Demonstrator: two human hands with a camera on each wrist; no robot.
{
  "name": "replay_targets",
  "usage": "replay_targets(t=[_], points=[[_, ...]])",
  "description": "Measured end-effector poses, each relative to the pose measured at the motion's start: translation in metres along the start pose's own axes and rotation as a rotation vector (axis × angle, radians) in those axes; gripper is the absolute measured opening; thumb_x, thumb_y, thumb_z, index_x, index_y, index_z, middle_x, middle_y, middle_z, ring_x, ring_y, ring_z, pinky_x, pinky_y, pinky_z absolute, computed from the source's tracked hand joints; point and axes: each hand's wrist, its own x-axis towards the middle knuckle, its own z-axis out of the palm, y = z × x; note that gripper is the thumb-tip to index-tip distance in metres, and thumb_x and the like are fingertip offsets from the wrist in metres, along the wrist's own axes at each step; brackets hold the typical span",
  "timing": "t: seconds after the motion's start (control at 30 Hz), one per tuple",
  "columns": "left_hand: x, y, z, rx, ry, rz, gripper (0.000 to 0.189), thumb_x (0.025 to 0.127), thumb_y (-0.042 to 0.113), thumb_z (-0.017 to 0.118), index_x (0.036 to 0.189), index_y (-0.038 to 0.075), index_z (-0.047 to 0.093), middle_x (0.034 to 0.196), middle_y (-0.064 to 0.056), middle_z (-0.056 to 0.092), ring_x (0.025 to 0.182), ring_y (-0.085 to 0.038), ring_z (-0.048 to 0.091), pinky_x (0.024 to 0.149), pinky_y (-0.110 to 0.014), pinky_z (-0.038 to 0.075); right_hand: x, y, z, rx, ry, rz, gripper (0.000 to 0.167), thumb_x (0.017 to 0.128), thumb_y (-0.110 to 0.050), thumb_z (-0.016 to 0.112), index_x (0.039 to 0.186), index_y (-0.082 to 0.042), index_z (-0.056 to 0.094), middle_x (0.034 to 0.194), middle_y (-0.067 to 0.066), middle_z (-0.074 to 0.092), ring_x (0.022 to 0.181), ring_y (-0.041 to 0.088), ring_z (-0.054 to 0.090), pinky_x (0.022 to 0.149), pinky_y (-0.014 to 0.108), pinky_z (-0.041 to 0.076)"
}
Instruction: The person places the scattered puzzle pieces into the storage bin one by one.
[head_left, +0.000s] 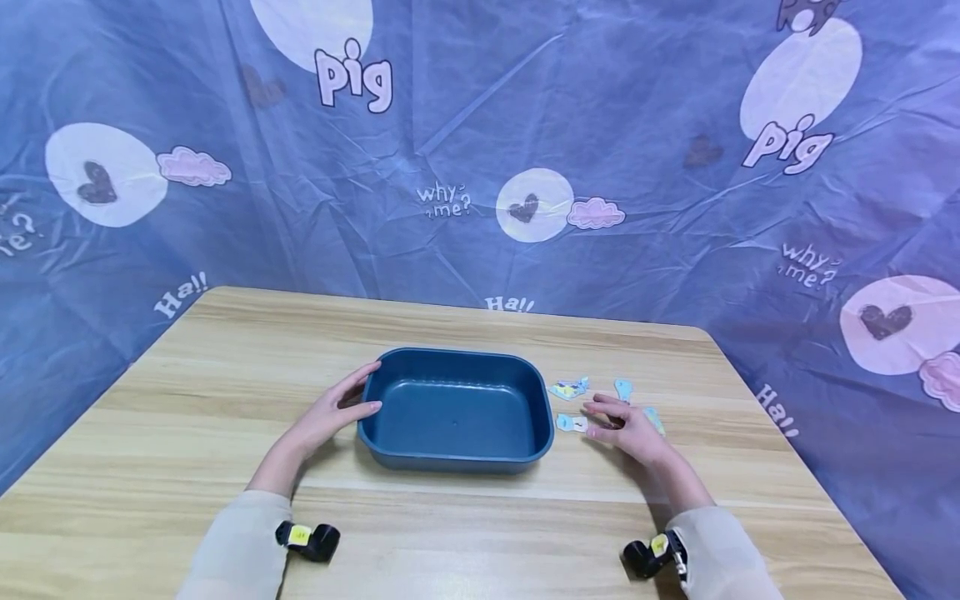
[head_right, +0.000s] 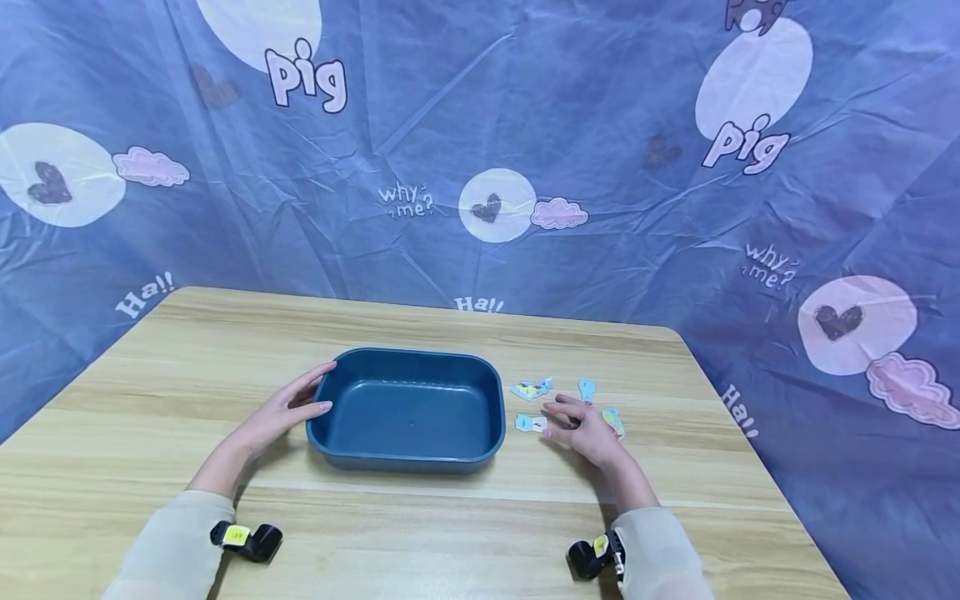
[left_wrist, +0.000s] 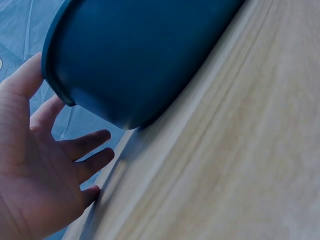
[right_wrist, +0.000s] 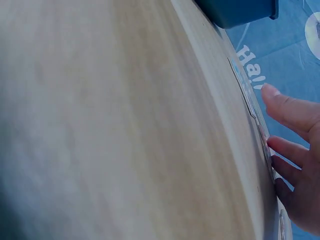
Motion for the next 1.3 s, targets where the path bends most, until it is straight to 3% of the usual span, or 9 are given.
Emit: replay_targets(t=[0.4,0.83,1.3], points=[[0.000,-0.001,0.001,-0.006,-0.001,0.017,0.059,0.083,0.024,0.057,0.135,0.028,0.028,0.136,-0.018,0.024,0.122,-0.034,0.022,0.095,-0.055,0.014,-0.002,0.006,0.007,-0.023,0.032,-0.013,0.039,0.074,-0.013,0.067,0.108,0.004,0.057,0.128,0.025,0.032,0.116,0.038,0.031,0.088,0.046,0.033],[0.000,-0.004,0.002,-0.010,0.001,0.011,0.060,0.083,0.026,0.057,0.135,0.028,0.027,0.137,-0.015,0.024,0.121,-0.033,0.024,0.094,-0.056,0.015,0.001,0.008,0.010,-0.084,0.116,-0.020,0.029,0.073,-0.011,0.069,0.098,0.001,0.064,0.124,0.023,0.039,0.116,0.040,0.026,0.094,0.051,0.018],[0.000,-0.003,0.003,-0.008,0.002,0.008,0.060,0.083,0.025,0.056,0.135,0.028,0.027,0.137,-0.016,0.023,0.122,-0.034,0.023,0.094,-0.055,0.015,0.000,0.010,0.013,-0.072,0.145,-0.021,0.025,0.072,-0.013,0.069,0.094,0.000,0.065,0.124,0.022,0.041,0.115,0.039,0.029,0.093,0.049,0.022]])
